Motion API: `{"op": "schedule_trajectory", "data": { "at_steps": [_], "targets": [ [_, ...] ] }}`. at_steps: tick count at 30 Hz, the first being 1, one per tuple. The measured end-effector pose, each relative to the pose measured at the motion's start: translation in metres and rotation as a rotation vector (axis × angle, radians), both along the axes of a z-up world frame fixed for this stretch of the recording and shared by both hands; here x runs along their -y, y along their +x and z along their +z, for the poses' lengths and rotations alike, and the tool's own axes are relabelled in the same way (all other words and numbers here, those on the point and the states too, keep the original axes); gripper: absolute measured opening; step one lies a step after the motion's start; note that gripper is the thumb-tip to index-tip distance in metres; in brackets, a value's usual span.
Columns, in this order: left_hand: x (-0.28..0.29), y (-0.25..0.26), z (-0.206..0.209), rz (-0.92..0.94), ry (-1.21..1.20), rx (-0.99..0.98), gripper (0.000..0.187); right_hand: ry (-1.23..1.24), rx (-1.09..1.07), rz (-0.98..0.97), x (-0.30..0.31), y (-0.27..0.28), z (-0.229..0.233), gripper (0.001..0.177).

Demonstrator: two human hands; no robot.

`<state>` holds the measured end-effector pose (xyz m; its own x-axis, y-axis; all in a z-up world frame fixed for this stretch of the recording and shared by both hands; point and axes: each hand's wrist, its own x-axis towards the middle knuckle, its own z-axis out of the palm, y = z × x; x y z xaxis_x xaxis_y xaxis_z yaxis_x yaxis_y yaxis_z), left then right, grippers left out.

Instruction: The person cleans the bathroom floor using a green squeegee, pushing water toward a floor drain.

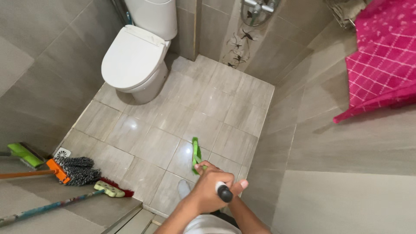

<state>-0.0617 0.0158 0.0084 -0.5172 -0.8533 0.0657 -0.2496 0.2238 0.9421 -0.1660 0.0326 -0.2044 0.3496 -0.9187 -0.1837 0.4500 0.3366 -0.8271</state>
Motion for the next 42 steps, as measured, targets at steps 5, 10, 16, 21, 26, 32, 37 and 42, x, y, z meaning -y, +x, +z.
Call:
{"op": "schedule_trajectory", "data": {
  "at_steps": [5, 10, 16, 21, 26, 32, 37, 42],
  "targets": [
    [-0.008, -0.037, 0.001, -0.008, -0.153, -0.07, 0.059, -0.584, -0.29, -0.244, -0.012, -0.027, 0.026, 0.01],
    [-0.008, -0.045, 0.012, -0.004, -0.211, -0.258, 0.058, -0.189, -0.297, -0.079, -0.014, -0.066, 0.04, 0.011],
    [-0.001, -0.006, -0.009, 0.123, 0.058, -0.272, 0.049, -0.1, -0.996, -0.025, -0.004, -0.074, 0.024, 0.039],
    [0.01, 0.026, -0.039, 0.296, 0.094, -0.291, 0.053, -0.039, -1.047, 0.06, 0.014, -0.04, 0.016, 0.036],
    [0.02, 0.044, -0.037, 0.322, 0.112, -0.233, 0.053, -0.385, -0.882, 0.15, 0.045, -0.002, -0.014, 0.03],
    [0.033, 0.066, -0.023, 0.31, -0.211, -0.201, 0.052, -0.718, -0.743, 0.13, 0.06, 0.044, -0.016, 0.044],
    [0.049, 0.077, -0.022, 0.299, -0.101, -0.22, 0.055, -0.176, -0.042, 0.105, 0.075, 0.077, 0.031, 0.045],
    [0.065, 0.1, -0.008, 0.295, -0.25, -0.377, 0.048, -0.318, -0.735, 0.133, 0.097, 0.096, 0.07, 0.042]
  ]
}}
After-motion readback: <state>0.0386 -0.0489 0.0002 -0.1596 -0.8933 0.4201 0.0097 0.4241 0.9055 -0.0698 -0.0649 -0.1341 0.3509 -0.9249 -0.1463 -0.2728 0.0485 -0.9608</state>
